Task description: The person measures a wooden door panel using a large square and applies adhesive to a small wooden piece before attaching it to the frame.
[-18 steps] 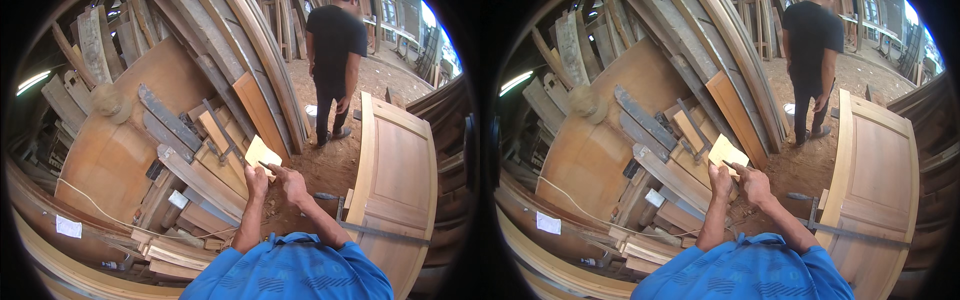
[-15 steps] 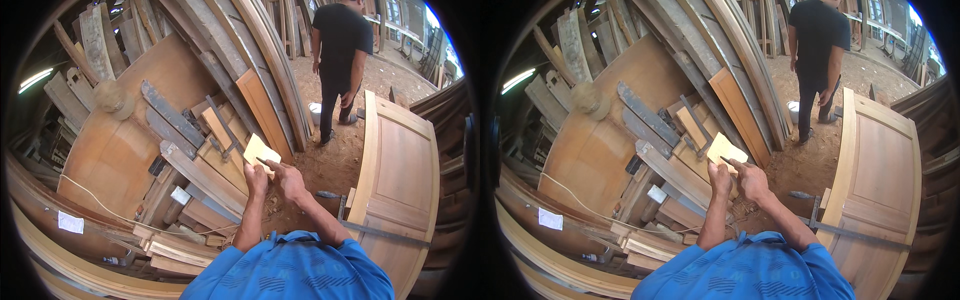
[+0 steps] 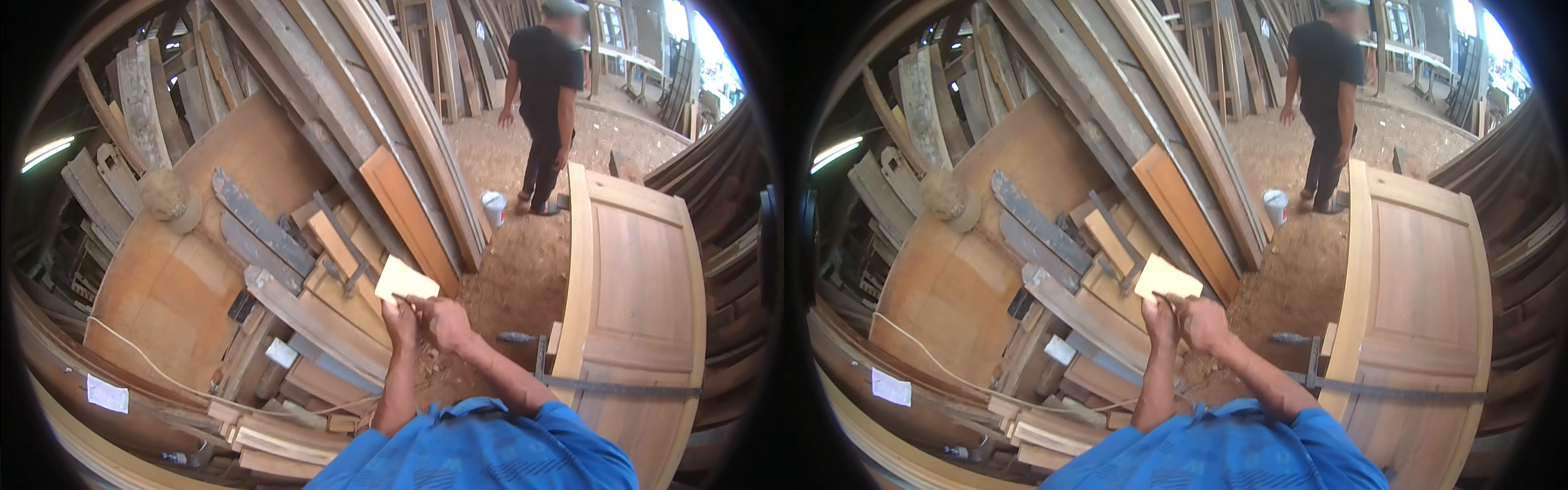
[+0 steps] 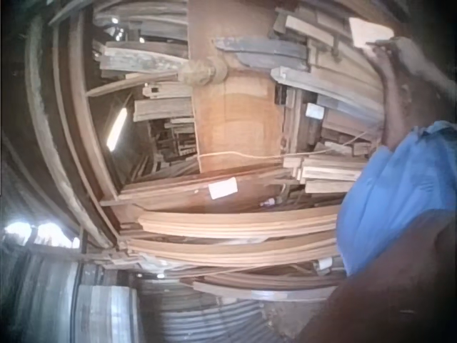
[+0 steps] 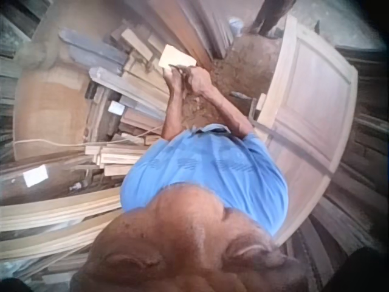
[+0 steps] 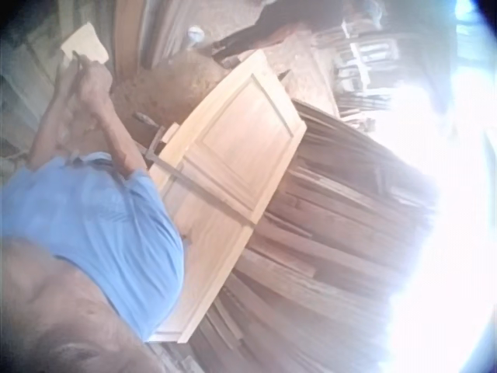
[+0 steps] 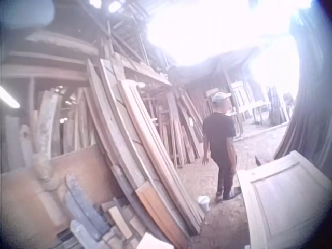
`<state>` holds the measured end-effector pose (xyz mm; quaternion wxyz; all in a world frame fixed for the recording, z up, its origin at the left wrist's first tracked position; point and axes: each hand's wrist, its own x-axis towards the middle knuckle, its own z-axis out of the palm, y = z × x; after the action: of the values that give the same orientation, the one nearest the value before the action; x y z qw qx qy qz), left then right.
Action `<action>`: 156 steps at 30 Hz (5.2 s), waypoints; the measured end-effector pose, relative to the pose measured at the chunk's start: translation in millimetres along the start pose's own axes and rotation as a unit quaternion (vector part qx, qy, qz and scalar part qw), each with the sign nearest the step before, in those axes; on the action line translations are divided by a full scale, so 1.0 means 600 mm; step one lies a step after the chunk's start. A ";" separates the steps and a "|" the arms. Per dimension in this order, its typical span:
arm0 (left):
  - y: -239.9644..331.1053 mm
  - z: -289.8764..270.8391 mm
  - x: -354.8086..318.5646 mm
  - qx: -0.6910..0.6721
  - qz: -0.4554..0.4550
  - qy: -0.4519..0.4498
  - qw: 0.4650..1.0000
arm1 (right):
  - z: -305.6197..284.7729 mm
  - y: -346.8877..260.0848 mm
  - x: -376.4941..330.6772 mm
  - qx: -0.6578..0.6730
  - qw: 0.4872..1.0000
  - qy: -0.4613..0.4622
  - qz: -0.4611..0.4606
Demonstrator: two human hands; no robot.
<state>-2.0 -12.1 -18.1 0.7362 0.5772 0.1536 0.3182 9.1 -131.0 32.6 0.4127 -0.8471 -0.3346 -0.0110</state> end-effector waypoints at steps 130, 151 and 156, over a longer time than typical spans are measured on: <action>-0.060 -0.131 -0.045 -0.123 -0.111 -0.062 0.984 | 0.046 0.163 -0.042 0.348 0.926 -0.013 0.147; -0.010 -0.465 -0.270 0.117 -0.256 0.145 0.949 | 0.308 -0.042 0.003 0.030 0.857 -0.514 -0.019; -0.078 -0.412 -0.284 0.110 -0.253 0.175 0.945 | 0.309 0.027 0.032 -0.022 0.827 -0.561 -0.014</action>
<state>-262.8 57.3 -157.5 0.6859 0.5319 0.4551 0.1986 -14.4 3.5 -95.5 0.1350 -0.7116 -0.5198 0.4530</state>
